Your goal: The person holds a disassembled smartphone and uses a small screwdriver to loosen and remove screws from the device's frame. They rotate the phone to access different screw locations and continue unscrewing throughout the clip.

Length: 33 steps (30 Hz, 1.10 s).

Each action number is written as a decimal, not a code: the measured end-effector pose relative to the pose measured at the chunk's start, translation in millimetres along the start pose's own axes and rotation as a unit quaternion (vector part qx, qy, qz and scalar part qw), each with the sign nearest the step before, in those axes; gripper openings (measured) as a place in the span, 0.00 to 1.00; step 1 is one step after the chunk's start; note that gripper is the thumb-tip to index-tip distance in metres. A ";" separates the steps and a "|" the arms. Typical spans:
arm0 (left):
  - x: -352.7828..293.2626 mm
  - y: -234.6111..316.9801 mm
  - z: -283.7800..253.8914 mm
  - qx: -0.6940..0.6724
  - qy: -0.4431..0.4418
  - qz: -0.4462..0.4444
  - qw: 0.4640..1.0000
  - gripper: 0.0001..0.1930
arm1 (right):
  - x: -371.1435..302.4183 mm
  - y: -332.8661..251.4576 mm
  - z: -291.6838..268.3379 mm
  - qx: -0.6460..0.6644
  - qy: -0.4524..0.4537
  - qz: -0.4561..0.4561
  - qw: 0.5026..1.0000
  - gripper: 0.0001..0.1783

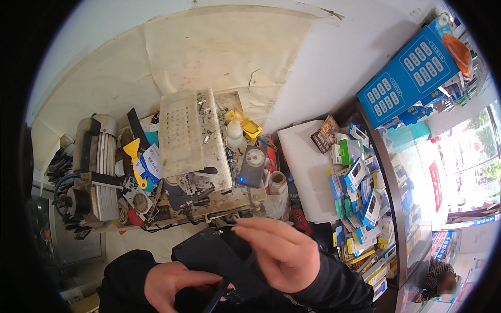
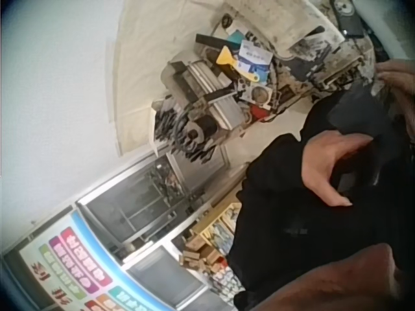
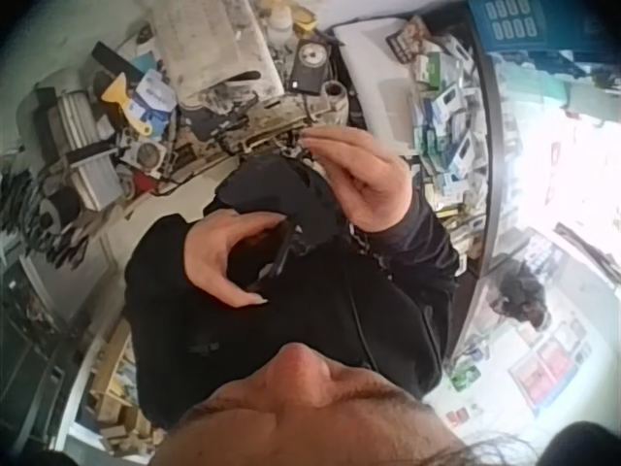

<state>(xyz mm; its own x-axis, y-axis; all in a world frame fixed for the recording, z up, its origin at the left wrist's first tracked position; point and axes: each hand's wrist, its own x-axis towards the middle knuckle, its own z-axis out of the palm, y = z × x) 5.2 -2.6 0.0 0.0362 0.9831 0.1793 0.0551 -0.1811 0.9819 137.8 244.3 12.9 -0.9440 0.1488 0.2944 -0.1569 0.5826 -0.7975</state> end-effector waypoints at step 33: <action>-13.3 -4.8 4.0 -0.009 0.030 0.010 0.999 0.55 | 22.2 6.1 -4.9 -0.019 -0.082 0.031 0.996 0.12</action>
<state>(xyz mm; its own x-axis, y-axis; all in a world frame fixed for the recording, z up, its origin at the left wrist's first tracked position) 8.4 -14.9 -7.4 -0.0230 0.9791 0.2021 0.0365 -0.2012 0.9789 117.3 255.0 17.1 -0.9866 0.0554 0.1533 -0.0886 0.6071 -0.7897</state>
